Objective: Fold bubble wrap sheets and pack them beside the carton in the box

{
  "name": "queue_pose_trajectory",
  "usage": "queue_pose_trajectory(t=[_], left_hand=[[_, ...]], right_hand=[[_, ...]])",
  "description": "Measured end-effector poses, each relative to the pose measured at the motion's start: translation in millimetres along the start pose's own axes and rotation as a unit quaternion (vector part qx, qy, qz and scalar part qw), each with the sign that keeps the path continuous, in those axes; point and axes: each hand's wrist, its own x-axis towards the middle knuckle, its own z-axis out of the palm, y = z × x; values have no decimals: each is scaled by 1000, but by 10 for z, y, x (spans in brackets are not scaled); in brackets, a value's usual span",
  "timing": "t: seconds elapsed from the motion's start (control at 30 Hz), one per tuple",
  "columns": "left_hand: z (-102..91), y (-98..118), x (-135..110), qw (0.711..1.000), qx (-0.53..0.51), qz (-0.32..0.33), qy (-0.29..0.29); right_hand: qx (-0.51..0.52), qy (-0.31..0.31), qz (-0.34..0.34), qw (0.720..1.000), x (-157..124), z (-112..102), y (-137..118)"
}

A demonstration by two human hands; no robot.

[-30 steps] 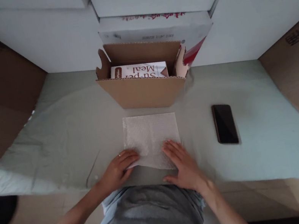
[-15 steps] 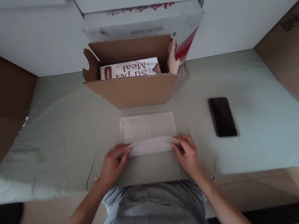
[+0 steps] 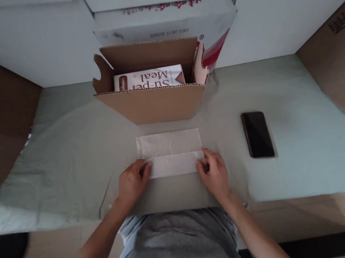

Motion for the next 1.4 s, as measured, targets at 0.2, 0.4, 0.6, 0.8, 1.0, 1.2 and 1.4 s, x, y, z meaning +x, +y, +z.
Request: queue_pose_trajectory(t=[0.2, 0.4, 0.6, 0.8, 1.0, 1.2, 1.4], left_hand=[[7, 52, 16, 997, 58, -38, 23], [16, -78, 15, 996, -1, 10, 91], [-21, -141, -7, 990, -49, 58, 118], [90, -139, 18, 987, -4, 82, 136], [39, -247, 65, 960, 39, 252, 116], [-96, -325, 104, 925, -7, 380, -18], [-131, -258, 61, 934, -33, 352, -58]], right_hand=[[-81, -31, -55, 995, 41, 13, -37], [-87, -35, -106, 990, 87, 0, -23], [-74, -22, -108, 991, 52, 24, 23], [-63, -17, -103, 993, 36, 21, 26], [-93, -7, -121, 988, 102, -63, -18], [-11, -54, -213, 976, 174, -121, 67], [-8, -182, -239, 954, 174, -168, 189]])
